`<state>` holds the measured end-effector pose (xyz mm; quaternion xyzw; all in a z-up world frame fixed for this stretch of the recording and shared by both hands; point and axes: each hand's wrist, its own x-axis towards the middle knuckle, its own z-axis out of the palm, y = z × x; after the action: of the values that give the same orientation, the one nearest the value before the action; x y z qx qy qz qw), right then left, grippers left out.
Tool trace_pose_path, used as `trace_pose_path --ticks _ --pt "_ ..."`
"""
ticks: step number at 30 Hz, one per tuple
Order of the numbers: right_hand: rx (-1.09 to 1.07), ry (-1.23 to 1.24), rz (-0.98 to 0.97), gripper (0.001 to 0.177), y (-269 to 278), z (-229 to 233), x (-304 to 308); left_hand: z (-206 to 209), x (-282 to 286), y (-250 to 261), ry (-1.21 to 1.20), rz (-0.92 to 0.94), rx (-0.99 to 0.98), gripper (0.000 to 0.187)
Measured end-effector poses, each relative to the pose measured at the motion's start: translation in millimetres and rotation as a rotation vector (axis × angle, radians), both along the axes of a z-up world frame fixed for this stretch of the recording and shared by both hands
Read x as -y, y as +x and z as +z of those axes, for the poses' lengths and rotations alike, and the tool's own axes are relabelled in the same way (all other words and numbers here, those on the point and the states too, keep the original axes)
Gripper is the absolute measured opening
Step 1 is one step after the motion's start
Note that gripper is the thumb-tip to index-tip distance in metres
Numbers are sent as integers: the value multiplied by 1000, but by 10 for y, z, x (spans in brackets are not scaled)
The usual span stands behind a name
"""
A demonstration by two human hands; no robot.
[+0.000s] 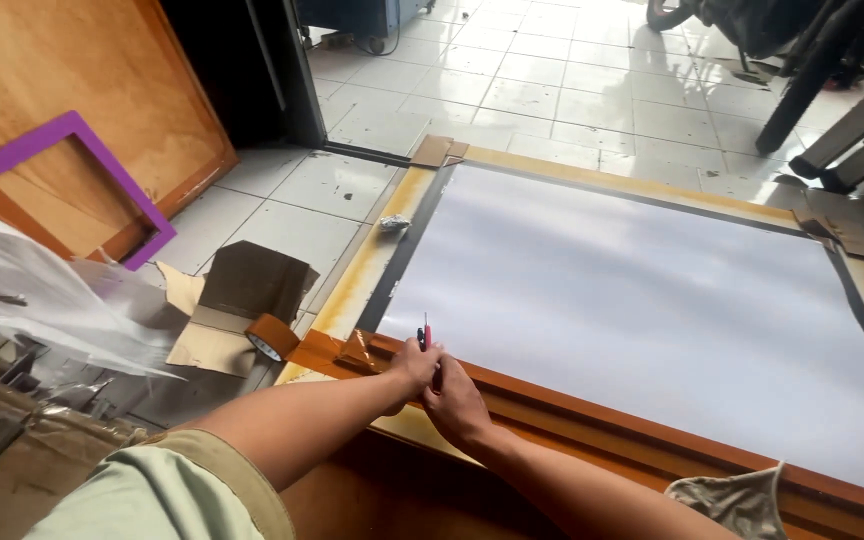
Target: Applying adhesive tape to the back edges of a picture frame and smoothing it with a cloth to seal the backboard.
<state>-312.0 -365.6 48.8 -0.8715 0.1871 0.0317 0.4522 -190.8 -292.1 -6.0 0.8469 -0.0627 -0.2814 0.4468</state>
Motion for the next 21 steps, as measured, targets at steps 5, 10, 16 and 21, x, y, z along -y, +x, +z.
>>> trace_pose_path --ticks 5,10,16,21 --pt "5 -335 402 54 189 -277 4 -196 -1224 672 250 -123 232 45" --pt "-150 -604 630 70 467 -306 -24 -337 -2154 986 609 -323 532 44" --pt "-318 -660 730 77 865 -490 -46 -619 -2425 1168 729 -332 528 51" --pt "-366 -673 758 76 917 -451 -58 -564 -2445 1108 727 -430 595 56"
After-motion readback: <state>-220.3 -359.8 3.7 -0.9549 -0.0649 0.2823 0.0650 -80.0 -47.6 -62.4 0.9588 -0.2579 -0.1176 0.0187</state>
